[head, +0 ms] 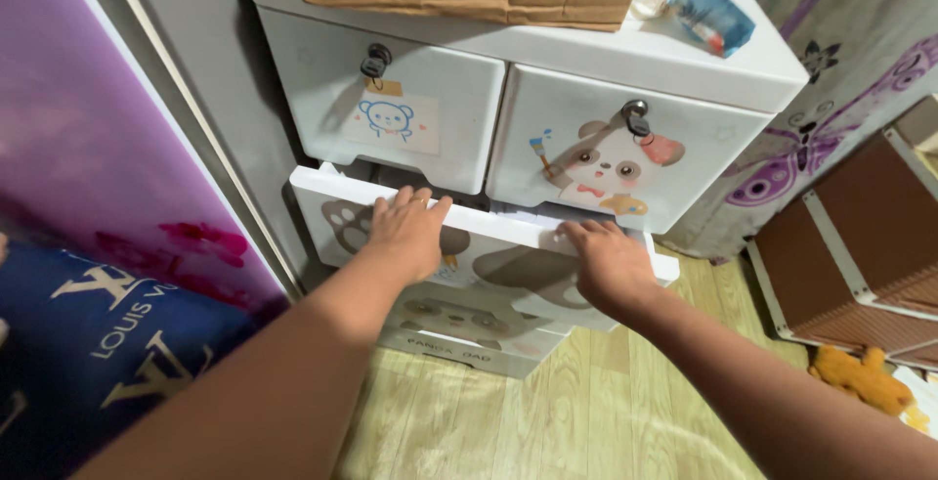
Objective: The person removes clothes from a drawer and spreads them out on a blue surface, then folds a small brown item and a striped beanie before placing items back into the drawer and closing it.
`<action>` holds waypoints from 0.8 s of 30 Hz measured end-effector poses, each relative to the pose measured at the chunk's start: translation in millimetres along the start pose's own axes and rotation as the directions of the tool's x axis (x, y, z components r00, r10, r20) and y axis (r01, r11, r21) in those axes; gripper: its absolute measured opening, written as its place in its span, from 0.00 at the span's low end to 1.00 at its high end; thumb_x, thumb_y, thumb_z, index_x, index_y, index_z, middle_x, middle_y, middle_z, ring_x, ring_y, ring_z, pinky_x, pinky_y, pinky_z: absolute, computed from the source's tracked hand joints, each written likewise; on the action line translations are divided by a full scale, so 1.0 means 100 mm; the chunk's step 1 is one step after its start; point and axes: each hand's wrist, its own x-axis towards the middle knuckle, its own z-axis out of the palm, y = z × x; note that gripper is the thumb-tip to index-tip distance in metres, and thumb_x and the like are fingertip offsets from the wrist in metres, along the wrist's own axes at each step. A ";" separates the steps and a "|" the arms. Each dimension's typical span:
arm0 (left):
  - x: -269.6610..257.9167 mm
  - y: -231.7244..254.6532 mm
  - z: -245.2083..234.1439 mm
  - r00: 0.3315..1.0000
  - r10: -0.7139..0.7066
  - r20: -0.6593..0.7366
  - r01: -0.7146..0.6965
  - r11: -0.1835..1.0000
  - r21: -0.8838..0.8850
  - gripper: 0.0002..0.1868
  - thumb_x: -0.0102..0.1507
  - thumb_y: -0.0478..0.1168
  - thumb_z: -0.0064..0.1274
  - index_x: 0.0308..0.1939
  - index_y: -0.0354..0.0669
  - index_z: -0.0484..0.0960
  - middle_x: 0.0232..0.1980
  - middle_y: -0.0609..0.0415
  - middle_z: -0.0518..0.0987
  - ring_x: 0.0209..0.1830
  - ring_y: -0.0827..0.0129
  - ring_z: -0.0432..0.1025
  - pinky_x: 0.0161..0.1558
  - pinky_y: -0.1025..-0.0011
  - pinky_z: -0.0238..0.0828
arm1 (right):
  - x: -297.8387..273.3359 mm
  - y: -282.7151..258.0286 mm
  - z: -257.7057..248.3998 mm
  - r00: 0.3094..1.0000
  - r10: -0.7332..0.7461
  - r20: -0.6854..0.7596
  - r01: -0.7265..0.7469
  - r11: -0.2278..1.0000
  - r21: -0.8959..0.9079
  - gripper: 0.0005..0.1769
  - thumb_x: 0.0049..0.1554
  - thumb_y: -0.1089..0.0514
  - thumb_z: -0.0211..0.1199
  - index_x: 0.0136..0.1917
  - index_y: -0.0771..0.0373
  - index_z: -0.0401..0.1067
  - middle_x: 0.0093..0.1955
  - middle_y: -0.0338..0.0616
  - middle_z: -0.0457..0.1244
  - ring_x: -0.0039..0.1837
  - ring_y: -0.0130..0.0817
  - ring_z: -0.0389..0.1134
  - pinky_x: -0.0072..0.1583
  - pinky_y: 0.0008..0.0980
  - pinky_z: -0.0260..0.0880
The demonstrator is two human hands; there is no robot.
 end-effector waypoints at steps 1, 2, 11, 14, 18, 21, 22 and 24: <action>-0.07 -0.01 0.00 1.000 -0.009 -0.016 0.009 1.000 0.006 0.38 0.57 0.34 0.54 0.73 0.52 0.65 0.77 0.49 0.59 0.77 0.55 0.50 0.74 0.48 0.42 | -0.05 0.05 -0.02 1.000 -0.004 -0.014 0.004 1.000 0.017 0.32 0.47 0.68 0.59 0.66 0.55 0.69 0.64 0.44 0.64 0.67 0.47 0.63 0.64 0.44 0.66; -0.14 -0.02 0.00 0.999 -0.017 -0.031 0.018 1.000 0.012 0.38 0.58 0.35 0.54 0.73 0.51 0.64 0.77 0.48 0.59 0.77 0.55 0.51 0.75 0.49 0.43 | -0.10 0.09 -0.05 1.000 -0.007 -0.027 0.007 0.999 0.036 0.32 0.46 0.67 0.60 0.66 0.55 0.69 0.65 0.43 0.64 0.67 0.47 0.63 0.65 0.43 0.66; -0.74 0.23 -0.31 0.981 -0.182 0.071 0.191 0.968 -0.164 0.29 0.62 0.42 0.56 0.68 0.53 0.71 0.75 0.51 0.64 0.75 0.53 0.58 0.71 0.53 0.57 | -0.33 -0.36 -0.29 0.996 0.005 -0.086 0.014 0.976 0.219 0.34 0.48 0.54 0.70 0.67 0.57 0.66 0.65 0.45 0.61 0.65 0.49 0.61 0.64 0.46 0.65; -0.92 0.30 -0.40 0.982 -0.177 0.058 0.186 0.930 -0.316 0.23 0.61 0.45 0.57 0.61 0.52 0.79 0.65 0.49 0.75 0.66 0.52 0.68 0.65 0.56 0.67 | -0.33 -0.64 -0.39 0.998 -0.010 -0.068 0.030 0.956 0.292 0.32 0.50 0.52 0.69 0.67 0.55 0.67 0.64 0.45 0.61 0.66 0.48 0.61 0.63 0.46 0.66; -1.16 0.22 -0.47 0.990 -0.136 0.043 0.140 0.867 -0.479 0.18 0.60 0.45 0.57 0.53 0.48 0.84 0.51 0.48 0.84 0.54 0.53 0.78 0.57 0.60 0.75 | -0.33 -1.01 -0.44 0.993 -0.076 -0.091 0.104 0.924 0.367 0.26 0.53 0.50 0.67 0.63 0.56 0.69 0.63 0.47 0.62 0.63 0.51 0.64 0.60 0.47 0.68; -1.33 0.06 -0.57 0.981 -0.185 0.049 0.185 0.847 -0.498 0.19 0.60 0.46 0.58 0.53 0.48 0.84 0.50 0.50 0.85 0.53 0.53 0.78 0.57 0.61 0.74 | -0.33 -1.26 -0.47 0.991 -0.134 -0.022 0.131 0.892 0.433 0.26 0.52 0.51 0.66 0.64 0.55 0.70 0.63 0.46 0.62 0.58 0.51 0.68 0.58 0.47 0.70; -1.39 -0.02 -0.62 0.980 -0.194 0.039 0.188 0.848 -0.495 0.18 0.60 0.46 0.58 0.53 0.48 0.84 0.50 0.49 0.85 0.53 0.53 0.78 0.57 0.61 0.74 | -0.32 -1.36 -0.49 0.989 -0.146 0.019 0.124 0.894 0.430 0.25 0.53 0.50 0.66 0.63 0.55 0.70 0.62 0.45 0.62 0.57 0.50 0.69 0.58 0.46 0.70; -1.54 -0.20 -0.72 0.977 -0.212 0.023 0.196 0.850 -0.489 0.18 0.60 0.46 0.58 0.53 0.47 0.84 0.50 0.47 0.85 0.53 0.52 0.78 0.57 0.61 0.73 | -0.29 -1.56 -0.52 0.980 -0.169 0.105 0.110 0.900 0.422 0.22 0.54 0.50 0.65 0.61 0.54 0.70 0.60 0.44 0.63 0.56 0.47 0.71 0.59 0.45 0.70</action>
